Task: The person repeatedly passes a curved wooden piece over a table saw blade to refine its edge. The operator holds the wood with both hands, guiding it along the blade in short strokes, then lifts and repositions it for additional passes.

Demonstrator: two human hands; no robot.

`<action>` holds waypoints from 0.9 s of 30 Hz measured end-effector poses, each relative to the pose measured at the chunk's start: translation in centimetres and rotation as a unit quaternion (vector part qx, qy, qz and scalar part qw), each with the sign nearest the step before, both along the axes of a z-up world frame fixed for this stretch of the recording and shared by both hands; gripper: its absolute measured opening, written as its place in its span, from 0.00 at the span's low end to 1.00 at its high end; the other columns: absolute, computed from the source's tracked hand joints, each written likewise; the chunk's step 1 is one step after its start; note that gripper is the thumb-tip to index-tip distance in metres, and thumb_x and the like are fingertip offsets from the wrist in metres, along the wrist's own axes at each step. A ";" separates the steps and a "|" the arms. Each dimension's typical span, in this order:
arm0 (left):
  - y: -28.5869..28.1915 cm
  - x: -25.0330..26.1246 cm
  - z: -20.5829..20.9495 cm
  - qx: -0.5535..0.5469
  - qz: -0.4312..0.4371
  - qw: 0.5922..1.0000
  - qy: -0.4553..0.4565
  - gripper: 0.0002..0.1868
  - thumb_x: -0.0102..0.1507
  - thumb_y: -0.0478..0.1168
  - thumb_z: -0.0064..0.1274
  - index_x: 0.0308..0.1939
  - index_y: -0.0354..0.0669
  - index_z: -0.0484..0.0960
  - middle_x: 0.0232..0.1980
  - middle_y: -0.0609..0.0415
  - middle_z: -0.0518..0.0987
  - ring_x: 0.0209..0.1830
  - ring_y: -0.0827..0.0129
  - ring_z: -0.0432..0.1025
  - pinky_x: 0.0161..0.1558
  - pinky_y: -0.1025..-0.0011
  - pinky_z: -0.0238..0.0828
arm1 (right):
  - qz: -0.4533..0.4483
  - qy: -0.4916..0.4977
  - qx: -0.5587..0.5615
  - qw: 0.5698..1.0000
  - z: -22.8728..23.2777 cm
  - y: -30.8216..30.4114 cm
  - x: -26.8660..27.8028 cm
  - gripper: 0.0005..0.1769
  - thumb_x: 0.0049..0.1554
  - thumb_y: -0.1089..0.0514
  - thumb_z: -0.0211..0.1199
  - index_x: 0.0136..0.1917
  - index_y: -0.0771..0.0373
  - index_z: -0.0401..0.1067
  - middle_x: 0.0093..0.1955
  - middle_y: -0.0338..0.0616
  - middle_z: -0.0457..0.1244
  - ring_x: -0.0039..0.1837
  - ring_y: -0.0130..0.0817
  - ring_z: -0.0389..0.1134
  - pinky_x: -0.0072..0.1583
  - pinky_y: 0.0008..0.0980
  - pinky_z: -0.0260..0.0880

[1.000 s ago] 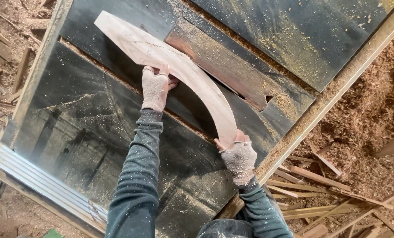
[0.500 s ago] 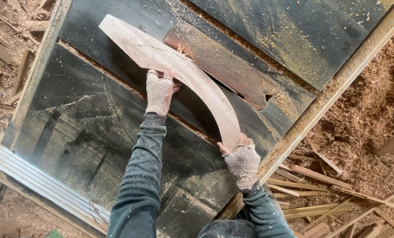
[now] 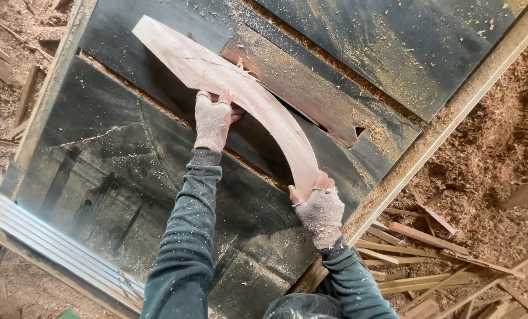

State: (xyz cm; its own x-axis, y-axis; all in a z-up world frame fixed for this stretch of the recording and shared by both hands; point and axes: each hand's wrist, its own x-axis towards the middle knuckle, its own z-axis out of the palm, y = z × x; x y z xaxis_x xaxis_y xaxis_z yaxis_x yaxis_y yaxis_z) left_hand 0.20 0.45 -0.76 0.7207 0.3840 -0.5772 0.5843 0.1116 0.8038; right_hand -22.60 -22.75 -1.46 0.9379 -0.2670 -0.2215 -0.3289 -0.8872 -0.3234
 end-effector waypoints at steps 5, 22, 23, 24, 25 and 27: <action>-1.8 -0.9 1.3 -0.007 -0.004 1.000 0.005 0.18 0.68 0.46 0.53 0.49 0.36 0.66 0.35 0.40 0.75 0.32 0.47 0.83 0.34 0.60 0.89 | -0.003 -0.007 0.022 1.000 1.3 -0.8 -0.9 0.45 0.48 0.25 0.67 0.63 0.60 0.64 0.44 0.50 0.64 0.45 0.57 0.74 0.43 0.58 0.78; -2.8 -2.3 -0.7 0.040 -0.016 0.999 0.011 0.16 0.66 0.45 0.56 0.50 0.40 0.70 0.38 0.42 0.77 0.30 0.50 0.83 0.29 0.63 0.89 | -0.016 0.034 0.032 0.999 0.9 -2.5 -1.8 0.42 0.49 0.23 0.64 0.57 0.61 0.68 0.42 0.50 0.66 0.44 0.56 0.75 0.45 0.55 0.79; -2.2 -2.1 -0.7 0.041 -0.015 0.999 0.014 0.16 0.66 0.45 0.56 0.50 0.40 0.70 0.38 0.42 0.77 0.30 0.50 0.83 0.29 0.63 0.89 | -0.014 0.037 0.033 0.999 1.2 -1.9 -1.4 0.42 0.49 0.23 0.64 0.57 0.61 0.68 0.42 0.50 0.66 0.44 0.56 0.75 0.45 0.55 0.79; -1.4 -1.3 -0.5 0.038 -0.010 0.999 0.015 0.17 0.66 0.44 0.55 0.51 0.38 0.69 0.38 0.42 0.77 0.30 0.50 0.83 0.30 0.62 0.89 | -0.015 0.042 0.037 0.998 1.4 -1.1 -0.5 0.42 0.48 0.24 0.65 0.60 0.59 0.67 0.44 0.49 0.65 0.45 0.56 0.75 0.45 0.57 0.78; -0.7 -0.5 -0.3 0.034 -0.005 0.999 0.017 0.17 0.66 0.43 0.55 0.51 0.37 0.69 0.38 0.43 0.76 0.30 0.50 0.83 0.32 0.61 0.89 | -0.017 0.047 0.041 0.998 1.7 -0.4 0.4 0.43 0.48 0.24 0.65 0.62 0.57 0.66 0.45 0.48 0.64 0.45 0.56 0.75 0.46 0.59 0.78; 0.4 0.4 -0.5 0.026 -0.003 1.000 0.011 0.18 0.67 0.43 0.54 0.52 0.36 0.68 0.39 0.42 0.75 0.32 0.45 0.83 0.34 0.57 0.89 | -0.011 0.038 0.041 0.998 1.1 0.6 1.0 0.43 0.48 0.23 0.65 0.62 0.57 0.66 0.45 0.48 0.64 0.45 0.56 0.75 0.46 0.58 0.78</action>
